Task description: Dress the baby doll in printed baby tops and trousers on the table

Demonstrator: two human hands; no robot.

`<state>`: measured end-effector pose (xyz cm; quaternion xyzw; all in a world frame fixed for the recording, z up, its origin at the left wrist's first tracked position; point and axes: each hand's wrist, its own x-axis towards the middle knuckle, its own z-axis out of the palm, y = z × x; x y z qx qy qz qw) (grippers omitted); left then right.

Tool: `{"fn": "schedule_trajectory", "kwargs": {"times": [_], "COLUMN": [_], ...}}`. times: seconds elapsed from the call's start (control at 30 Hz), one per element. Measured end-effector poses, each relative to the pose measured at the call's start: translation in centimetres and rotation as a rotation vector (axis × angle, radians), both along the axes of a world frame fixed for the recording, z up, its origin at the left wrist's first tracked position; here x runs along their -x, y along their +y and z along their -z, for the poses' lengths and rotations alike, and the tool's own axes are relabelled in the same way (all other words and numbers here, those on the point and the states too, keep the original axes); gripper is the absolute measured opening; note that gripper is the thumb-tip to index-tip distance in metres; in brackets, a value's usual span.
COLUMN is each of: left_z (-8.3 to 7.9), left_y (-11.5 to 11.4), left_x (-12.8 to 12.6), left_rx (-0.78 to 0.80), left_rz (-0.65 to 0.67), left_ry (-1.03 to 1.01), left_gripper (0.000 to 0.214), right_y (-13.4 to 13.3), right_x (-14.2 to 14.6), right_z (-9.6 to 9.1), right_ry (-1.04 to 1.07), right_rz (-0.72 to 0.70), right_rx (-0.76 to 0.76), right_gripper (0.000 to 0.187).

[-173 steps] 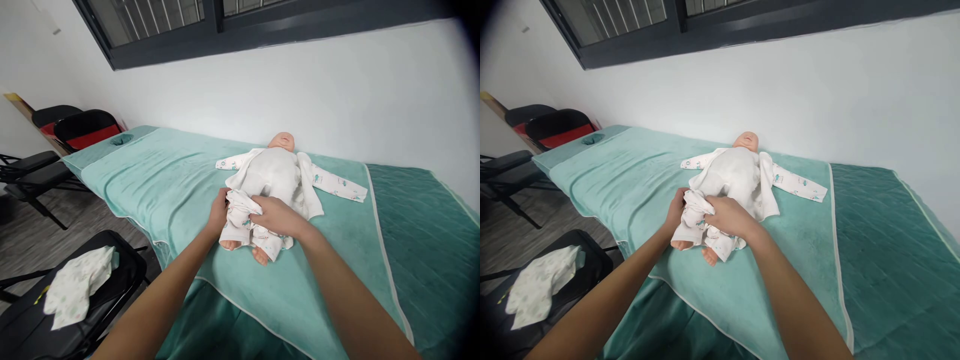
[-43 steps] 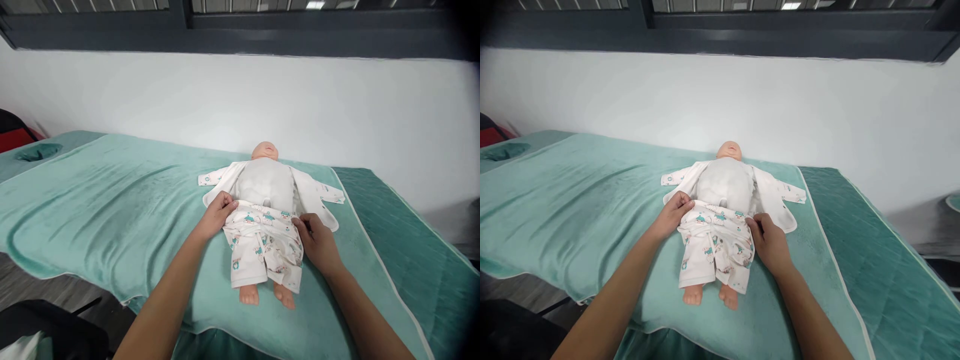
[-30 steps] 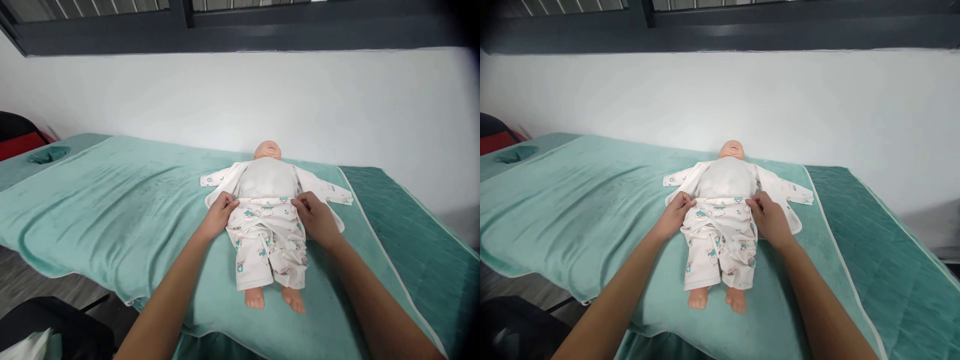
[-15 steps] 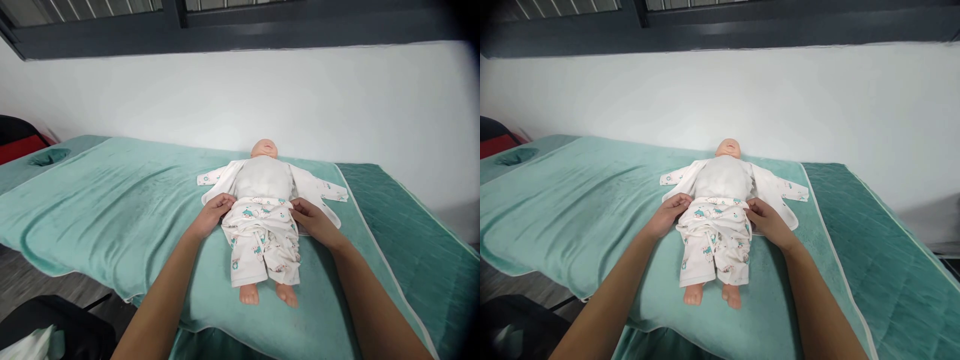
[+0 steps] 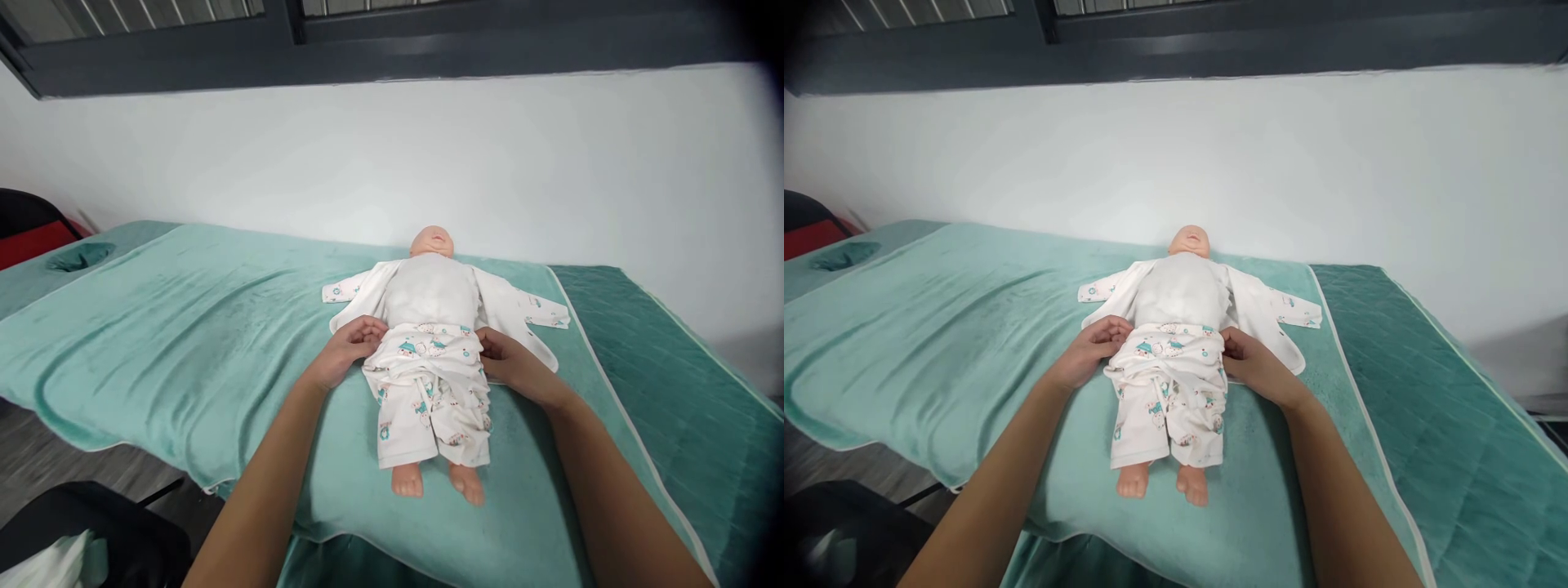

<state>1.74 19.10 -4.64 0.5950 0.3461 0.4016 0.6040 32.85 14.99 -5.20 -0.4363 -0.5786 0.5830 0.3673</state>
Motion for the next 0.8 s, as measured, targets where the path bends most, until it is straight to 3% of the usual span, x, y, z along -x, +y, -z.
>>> {"fn": "schedule_trajectory", "kwargs": {"times": [0.47, 0.67, 0.8], "left_z": [0.1, 0.3, 0.1], "left_y": [0.1, 0.3, 0.3], "left_x": [0.1, 0.0, 0.1], "left_rx": [0.03, 0.021, 0.039], "left_rz": [0.021, -0.006, 0.061], "left_ry": [0.085, 0.091, 0.084], "left_gripper": [0.023, 0.016, 0.024], "right_y": [0.7, 0.8, 0.7], "right_x": [1.2, 1.4, 1.3], "right_z": [0.9, 0.9, 0.8], "right_ry": [-0.112, -0.141, -0.15], "right_rz": [0.234, 0.249, 0.221], "right_rx": [0.017, -0.007, 0.008], "right_gripper": [0.011, 0.007, 0.018]}}
